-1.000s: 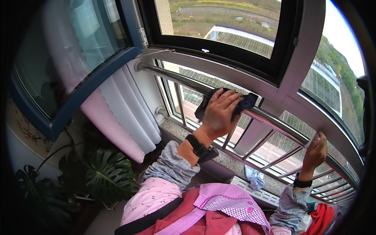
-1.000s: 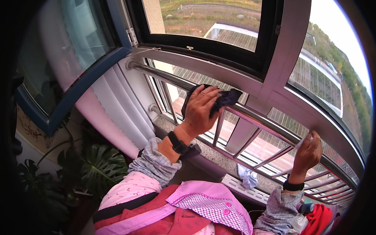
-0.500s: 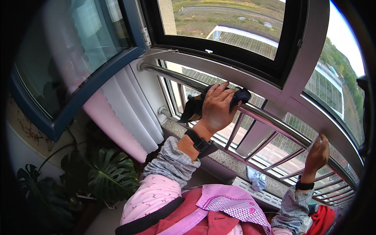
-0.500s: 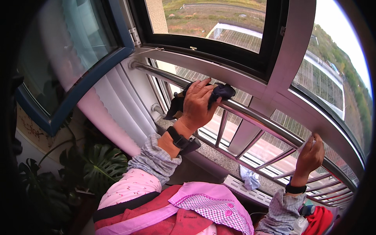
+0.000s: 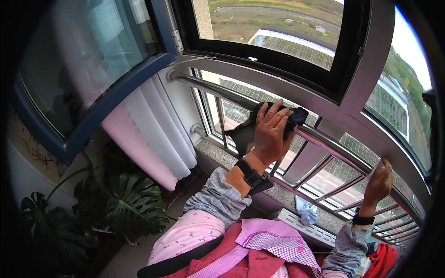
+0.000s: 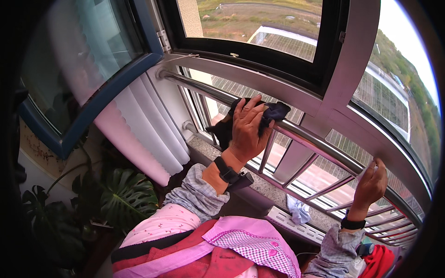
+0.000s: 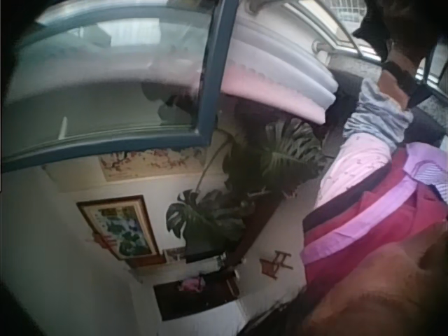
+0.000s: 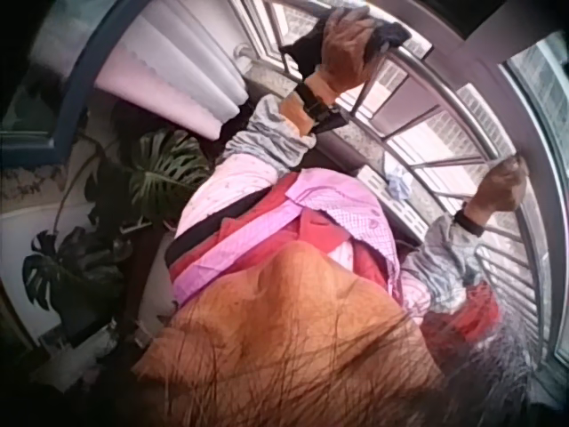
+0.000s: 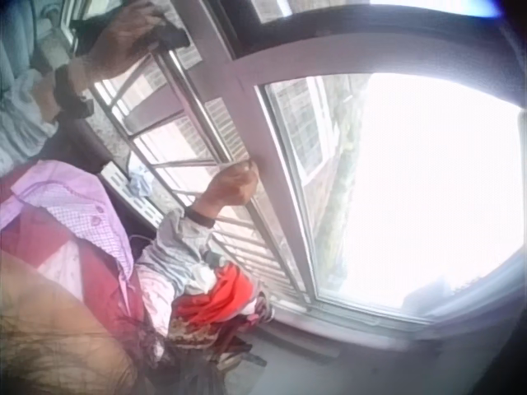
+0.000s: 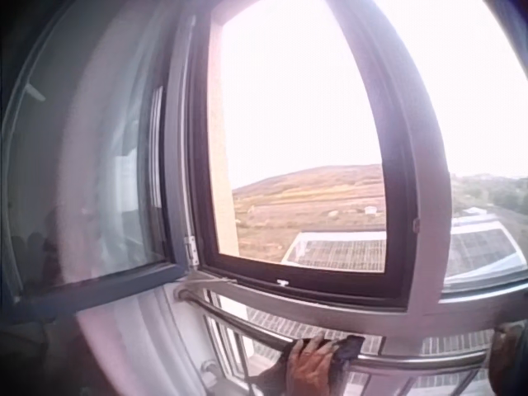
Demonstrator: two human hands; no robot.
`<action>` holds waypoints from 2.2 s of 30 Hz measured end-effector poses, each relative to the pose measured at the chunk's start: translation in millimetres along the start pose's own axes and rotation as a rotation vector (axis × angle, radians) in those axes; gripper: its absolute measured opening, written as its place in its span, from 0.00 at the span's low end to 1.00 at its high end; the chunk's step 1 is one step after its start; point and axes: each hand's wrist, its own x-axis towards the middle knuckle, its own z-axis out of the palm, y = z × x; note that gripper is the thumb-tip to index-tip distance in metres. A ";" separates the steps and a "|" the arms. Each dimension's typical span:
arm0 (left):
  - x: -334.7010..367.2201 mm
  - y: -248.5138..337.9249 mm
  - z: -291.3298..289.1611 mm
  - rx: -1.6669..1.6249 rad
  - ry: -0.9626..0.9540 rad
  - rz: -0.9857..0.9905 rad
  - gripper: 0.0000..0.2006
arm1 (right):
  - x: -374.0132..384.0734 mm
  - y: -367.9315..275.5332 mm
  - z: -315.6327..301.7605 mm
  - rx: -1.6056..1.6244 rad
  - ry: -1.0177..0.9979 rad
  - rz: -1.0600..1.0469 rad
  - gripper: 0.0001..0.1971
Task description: The person wipes the window frame and glass with a dark cloth, moving along the frame and across the pane. They briefly pause to handle a small white item before resuming wiping the frame and glass.
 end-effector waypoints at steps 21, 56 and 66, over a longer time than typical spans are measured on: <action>15.7 -2.9 4.7 -0.006 -0.114 0.102 0.13 | 0.4 2.5 -2.5 0.018 -0.034 -0.024 0.08; 12.6 39.0 21.4 -0.072 -0.093 0.065 0.18 | -8.8 18.7 8.0 0.000 -0.023 0.014 0.09; 21.6 -125.8 -54.5 0.101 0.002 0.048 0.15 | -16.2 34.5 11.9 0.002 -0.046 0.051 0.10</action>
